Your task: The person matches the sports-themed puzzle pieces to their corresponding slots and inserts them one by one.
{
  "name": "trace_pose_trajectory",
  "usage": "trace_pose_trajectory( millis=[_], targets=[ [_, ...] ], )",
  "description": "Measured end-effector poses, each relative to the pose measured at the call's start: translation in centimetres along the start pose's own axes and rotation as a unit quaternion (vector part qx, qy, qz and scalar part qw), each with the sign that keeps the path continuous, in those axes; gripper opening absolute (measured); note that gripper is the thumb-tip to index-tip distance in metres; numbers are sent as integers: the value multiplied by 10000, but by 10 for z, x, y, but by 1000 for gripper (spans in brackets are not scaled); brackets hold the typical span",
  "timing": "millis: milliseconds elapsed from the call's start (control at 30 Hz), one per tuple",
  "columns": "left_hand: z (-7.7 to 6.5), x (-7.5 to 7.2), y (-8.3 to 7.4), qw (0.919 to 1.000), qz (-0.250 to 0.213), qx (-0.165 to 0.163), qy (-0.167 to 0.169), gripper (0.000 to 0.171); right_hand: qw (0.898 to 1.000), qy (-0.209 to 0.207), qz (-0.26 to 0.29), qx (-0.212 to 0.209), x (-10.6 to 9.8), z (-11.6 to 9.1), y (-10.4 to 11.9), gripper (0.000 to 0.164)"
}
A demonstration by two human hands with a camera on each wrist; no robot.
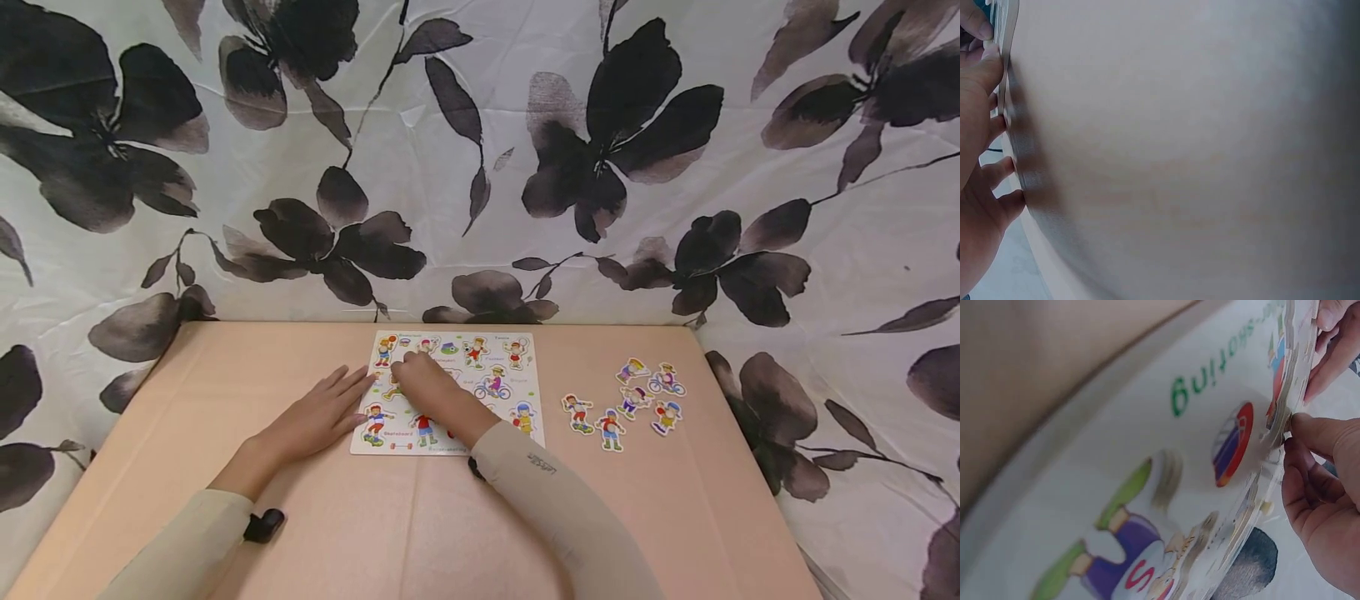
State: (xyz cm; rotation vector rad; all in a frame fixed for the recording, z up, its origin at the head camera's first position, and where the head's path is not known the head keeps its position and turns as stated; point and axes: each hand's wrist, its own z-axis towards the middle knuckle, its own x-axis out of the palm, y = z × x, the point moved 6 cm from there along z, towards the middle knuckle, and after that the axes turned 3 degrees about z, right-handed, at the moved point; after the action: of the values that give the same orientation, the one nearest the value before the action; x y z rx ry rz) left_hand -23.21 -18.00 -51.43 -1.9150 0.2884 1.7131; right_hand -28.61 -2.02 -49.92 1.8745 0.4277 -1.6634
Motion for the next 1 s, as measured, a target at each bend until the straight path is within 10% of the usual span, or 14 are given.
trace_pose_trajectory(
  millis=[367, 667, 1000],
  targets=[
    [3, -1, 0, 10000, 48, -51, 55, 67, 9938, -261, 1044, 296, -19, -26, -22, 22],
    [4, 0, -2, 9999, 58, -51, 100, 68, 9901, -616, 1255, -83, -38, -61, -51, 22],
    [2, 3, 1, 9999, 74, -113, 87, 70, 9871, -841, 1280, 471, -55, -104, -103, 24]
  ],
)
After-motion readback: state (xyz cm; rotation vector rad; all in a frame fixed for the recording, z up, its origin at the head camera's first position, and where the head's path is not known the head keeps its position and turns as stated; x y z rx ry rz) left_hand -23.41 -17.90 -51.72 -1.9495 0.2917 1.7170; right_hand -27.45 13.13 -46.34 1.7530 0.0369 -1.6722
